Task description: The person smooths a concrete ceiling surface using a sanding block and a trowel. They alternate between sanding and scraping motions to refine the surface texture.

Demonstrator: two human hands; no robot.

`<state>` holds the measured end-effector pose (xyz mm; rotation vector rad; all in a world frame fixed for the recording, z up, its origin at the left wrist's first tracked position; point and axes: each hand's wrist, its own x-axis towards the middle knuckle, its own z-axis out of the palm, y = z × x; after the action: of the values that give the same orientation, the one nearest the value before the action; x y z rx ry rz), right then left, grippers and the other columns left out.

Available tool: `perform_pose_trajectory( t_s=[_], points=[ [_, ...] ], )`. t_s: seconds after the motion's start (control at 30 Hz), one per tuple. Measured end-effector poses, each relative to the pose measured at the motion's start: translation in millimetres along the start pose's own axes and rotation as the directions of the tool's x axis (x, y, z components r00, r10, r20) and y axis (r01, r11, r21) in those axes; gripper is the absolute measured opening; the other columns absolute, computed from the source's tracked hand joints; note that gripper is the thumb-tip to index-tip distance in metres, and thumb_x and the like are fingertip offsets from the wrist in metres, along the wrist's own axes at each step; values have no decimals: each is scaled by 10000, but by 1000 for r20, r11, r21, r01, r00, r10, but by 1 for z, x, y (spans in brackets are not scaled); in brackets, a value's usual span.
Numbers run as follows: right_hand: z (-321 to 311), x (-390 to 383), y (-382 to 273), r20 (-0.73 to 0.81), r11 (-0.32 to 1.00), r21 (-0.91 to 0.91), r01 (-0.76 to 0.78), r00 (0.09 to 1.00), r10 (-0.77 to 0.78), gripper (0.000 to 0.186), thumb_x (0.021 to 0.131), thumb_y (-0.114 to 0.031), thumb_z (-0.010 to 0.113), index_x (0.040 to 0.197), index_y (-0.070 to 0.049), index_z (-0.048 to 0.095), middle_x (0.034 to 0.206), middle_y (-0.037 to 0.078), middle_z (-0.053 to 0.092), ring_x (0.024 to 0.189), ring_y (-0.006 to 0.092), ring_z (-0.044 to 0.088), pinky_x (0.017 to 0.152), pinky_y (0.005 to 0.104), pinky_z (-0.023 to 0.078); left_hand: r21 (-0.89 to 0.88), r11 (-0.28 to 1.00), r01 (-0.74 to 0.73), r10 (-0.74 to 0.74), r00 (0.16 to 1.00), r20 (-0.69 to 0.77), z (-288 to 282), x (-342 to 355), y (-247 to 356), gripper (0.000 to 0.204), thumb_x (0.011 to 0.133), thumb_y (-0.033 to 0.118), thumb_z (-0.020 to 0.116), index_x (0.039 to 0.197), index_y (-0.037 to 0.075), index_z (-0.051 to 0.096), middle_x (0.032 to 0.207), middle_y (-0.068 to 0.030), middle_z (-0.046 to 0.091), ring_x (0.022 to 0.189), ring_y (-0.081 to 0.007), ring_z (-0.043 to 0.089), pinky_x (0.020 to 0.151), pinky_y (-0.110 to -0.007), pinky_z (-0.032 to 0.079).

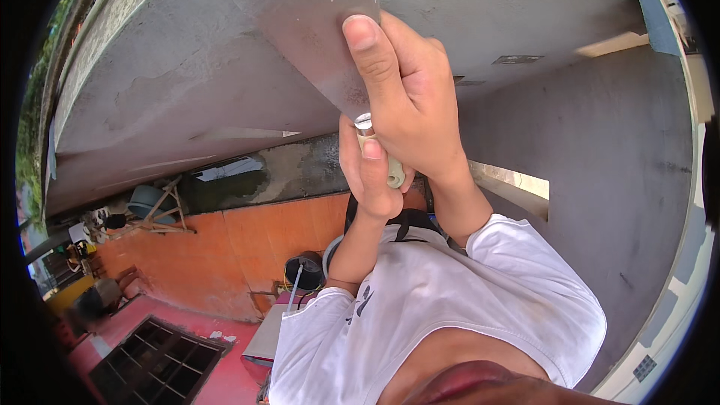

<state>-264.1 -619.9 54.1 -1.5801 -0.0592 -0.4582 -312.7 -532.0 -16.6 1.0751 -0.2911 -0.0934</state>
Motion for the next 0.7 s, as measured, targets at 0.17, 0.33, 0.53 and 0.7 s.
perform_pose_trajectory(
  t_s=[0.17, 0.33, 0.53, 0.7],
  points=[
    [6, -7, 8, -25, 992, 129, -11, 1000, 14, 442, 1089, -333, 542, 793, -6, 566, 574, 46, 493, 546, 102, 426, 508, 308, 355, -35, 999, 34, -35, 999, -14, -3, -9, 1, 620, 1018, 499, 447, 1356, -17, 390, 738, -91, 566, 414, -110, 471, 349, -231, 362],
    [2, -20, 19, -21, 981, 173, -91, 995, 96, 418, 1096, -331, 527, 855, 1, 611, 604, 35, 530, 563, 91, 454, 519, 295, 373, 80, 995, 52, -48, 998, -46, -4, -17, -7, 663, 1008, 507, 445, 1363, -49, 383, 688, -80, 549, 421, -105, 475, 361, -233, 354],
    [-1, -25, 23, 38, 979, 156, -128, 992, 123, 414, 1097, -337, 521, 889, 4, 631, 617, 36, 552, 562, 92, 479, 525, 282, 394, 178, 982, 64, -57, 997, -43, -15, -26, -15, 697, 1007, 514, 433, 1372, -75, 361, 648, -73, 538, 426, -107, 482, 376, -234, 352],
    [-1, -27, 27, 53, 982, 165, -96, 995, 88, 414, 1095, -336, 524, 883, 4, 626, 614, 44, 560, 551, 95, 492, 513, 286, 403, 97, 995, 2, 4, 998, -60, -13, -24, -18, 605, 997, 358, 461, 1330, -144, 395, 600, -24, 515, 461, -59, 437, 440, -226, 314]
  ],
)
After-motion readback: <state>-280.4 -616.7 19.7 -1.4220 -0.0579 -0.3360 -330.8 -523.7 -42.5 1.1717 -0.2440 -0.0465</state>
